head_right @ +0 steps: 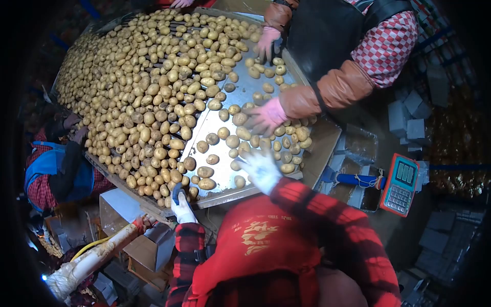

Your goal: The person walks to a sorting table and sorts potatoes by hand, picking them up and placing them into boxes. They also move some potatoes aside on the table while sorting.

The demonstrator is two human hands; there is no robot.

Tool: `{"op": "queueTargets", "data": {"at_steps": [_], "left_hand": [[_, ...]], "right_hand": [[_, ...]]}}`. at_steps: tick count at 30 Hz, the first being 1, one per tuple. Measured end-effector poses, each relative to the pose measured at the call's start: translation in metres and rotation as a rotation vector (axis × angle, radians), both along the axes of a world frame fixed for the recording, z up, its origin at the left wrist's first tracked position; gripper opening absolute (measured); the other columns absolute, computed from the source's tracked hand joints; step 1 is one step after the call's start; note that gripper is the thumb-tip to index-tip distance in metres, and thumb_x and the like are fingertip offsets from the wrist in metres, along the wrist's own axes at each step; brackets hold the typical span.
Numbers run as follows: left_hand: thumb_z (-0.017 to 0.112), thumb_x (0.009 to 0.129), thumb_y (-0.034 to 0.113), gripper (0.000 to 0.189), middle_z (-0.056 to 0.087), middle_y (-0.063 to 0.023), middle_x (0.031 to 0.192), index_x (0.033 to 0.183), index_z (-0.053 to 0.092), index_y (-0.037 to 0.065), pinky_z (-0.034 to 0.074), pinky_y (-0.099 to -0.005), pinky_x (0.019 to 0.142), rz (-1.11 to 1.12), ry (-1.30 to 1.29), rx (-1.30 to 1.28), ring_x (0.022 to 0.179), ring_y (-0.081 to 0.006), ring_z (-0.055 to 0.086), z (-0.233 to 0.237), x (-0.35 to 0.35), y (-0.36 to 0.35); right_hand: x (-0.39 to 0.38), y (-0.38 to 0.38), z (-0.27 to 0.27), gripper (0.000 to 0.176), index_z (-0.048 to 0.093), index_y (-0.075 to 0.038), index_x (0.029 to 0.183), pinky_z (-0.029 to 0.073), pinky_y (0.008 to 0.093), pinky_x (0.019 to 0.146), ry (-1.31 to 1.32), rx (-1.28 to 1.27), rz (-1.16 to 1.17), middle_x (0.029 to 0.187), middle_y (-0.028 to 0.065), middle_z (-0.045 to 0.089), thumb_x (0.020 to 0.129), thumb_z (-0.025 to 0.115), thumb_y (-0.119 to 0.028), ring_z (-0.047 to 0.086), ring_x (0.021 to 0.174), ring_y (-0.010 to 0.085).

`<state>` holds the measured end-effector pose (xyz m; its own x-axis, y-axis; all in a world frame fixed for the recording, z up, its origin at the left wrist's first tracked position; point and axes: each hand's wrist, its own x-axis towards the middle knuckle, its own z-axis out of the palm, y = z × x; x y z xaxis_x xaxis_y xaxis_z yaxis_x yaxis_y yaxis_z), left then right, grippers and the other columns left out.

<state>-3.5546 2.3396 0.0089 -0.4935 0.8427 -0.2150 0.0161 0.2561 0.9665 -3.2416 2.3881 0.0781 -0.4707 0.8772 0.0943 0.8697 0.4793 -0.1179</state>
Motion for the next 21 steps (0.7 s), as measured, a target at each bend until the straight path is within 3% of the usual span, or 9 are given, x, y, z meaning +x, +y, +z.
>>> {"op": "queueTargets", "data": {"at_steps": [2, 4, 6, 11, 12, 13, 16, 18, 21], "left_hand": [[0.060, 0.103, 0.016, 0.034, 0.070, -0.0088, 0.122, 0.133, 0.064, -0.001, 0.050, -0.0344, 0.102, -0.134, -0.209, -0.046, 0.111, -0.0189, 0.064, 0.032, 0.022, -0.004], [0.057, 0.104, 0.018, 0.037, 0.069, -0.0146, 0.125, 0.135, 0.061, -0.002, 0.052, -0.0372, 0.101, -0.286, -0.418, -0.148, 0.111, -0.0254, 0.068, 0.025, 0.031, -0.014], [0.057, 0.106, 0.023, 0.042, 0.067, -0.0149, 0.131, 0.140, 0.056, -0.001, 0.054, -0.0394, 0.100, -0.327, -0.710, -0.239, 0.117, -0.0284, 0.067, 0.038, 0.042, -0.019], [0.054, 0.108, 0.027, 0.044, 0.061, -0.0158, 0.143, 0.145, 0.053, 0.004, 0.056, -0.0455, 0.101, -0.199, -0.918, -0.314, 0.129, -0.0320, 0.062, 0.061, 0.038, -0.020], [0.049, 0.109, 0.033, 0.043, 0.060, -0.0175, 0.145, 0.144, 0.054, 0.007, 0.058, -0.0481, 0.099, -0.134, -1.163, -0.335, 0.129, -0.0332, 0.062, 0.059, 0.030, -0.022], [0.044, 0.110, 0.039, 0.044, 0.065, -0.0176, 0.137, 0.141, 0.055, 0.009, 0.060, -0.0471, 0.093, -0.076, -1.310, -0.370, 0.121, -0.0321, 0.067, 0.072, 0.032, -0.017], [0.046, 0.111, 0.028, 0.037, 0.065, -0.0121, 0.135, 0.144, 0.055, 0.014, 0.060, -0.0446, 0.094, -0.175, -1.564, -0.216, 0.126, -0.0294, 0.064, 0.023, 0.009, -0.032], [0.047, 0.109, 0.014, 0.036, 0.067, -0.0095, 0.132, 0.144, 0.056, 0.014, 0.061, -0.0354, 0.083, -0.039, -1.846, -0.204, 0.120, -0.0260, 0.065, 0.032, 0.003, -0.033], [0.050, 0.105, 0.007, 0.043, 0.066, -0.0082, 0.128, 0.148, 0.052, 0.010, 0.060, -0.0359, 0.087, -0.047, -1.744, -0.099, 0.114, -0.0250, 0.066, 0.029, -0.009, -0.043]], "right_hand": [[-0.035, 0.037, -0.031, 0.032, 0.066, -0.019, 0.123, 0.021, 0.0633, 0.122, -0.247, -0.047, 0.077, 0.119, 0.0049, 0.062, 0.094, 0.052, -0.020, 0.056, 0.121, 0.0295], [-0.051, 0.069, -0.102, 0.028, 0.067, -0.023, 0.122, 0.034, 0.0565, 0.108, -0.686, 0.332, 0.090, 0.114, 0.0034, 0.066, 0.099, 0.051, -0.020, 0.059, 0.116, 0.0272], [-0.057, 0.097, -0.137, 0.024, 0.069, -0.024, 0.117, 0.038, 0.0516, 0.096, -0.794, 0.419, 0.069, 0.105, 0.0020, 0.069, 0.099, 0.052, -0.022, 0.063, 0.105, 0.0269], [-0.049, 0.122, -0.048, 0.021, 0.071, -0.023, 0.110, 0.038, 0.0468, 0.082, -0.195, -0.262, 0.131, 0.098, 0.0020, 0.072, 0.093, 0.058, -0.024, 0.065, 0.092, 0.0262], [-0.066, 0.100, -0.059, 0.026, 0.070, -0.023, 0.113, 0.040, 0.0457, 0.083, 0.387, -0.235, 0.006, 0.095, 0.0031, 0.071, 0.089, 0.061, -0.023, 0.065, 0.089, 0.0255], [-0.072, 0.069, -0.036, 0.027, 0.068, -0.022, 0.116, 0.040, 0.0455, 0.088, 0.530, -0.191, 0.027, 0.101, 0.0045, 0.069, 0.089, 0.061, -0.022, 0.063, 0.094, 0.0260], [-0.110, 0.007, 0.002, 0.032, 0.063, -0.018, 0.123, 0.041, 0.0449, 0.102, 0.391, -0.263, 0.364, 0.119, 0.0084, 0.060, 0.092, 0.062, -0.018, 0.058, 0.110, 0.0273], [-0.130, 0.021, 0.006, 0.041, 0.060, -0.018, 0.131, 0.037, 0.0500, 0.108, 0.445, -0.114, 0.283, 0.129, 0.0093, 0.059, 0.090, 0.062, -0.019, 0.055, 0.121, 0.0285], [-0.161, 0.063, -0.018, 0.053, 0.058, -0.015, 0.139, 0.027, 0.0620, 0.116, 0.312, 0.035, 0.245, 0.141, 0.0165, 0.053, 0.089, 0.065, -0.029, 0.048, 0.132, 0.0367]]}}
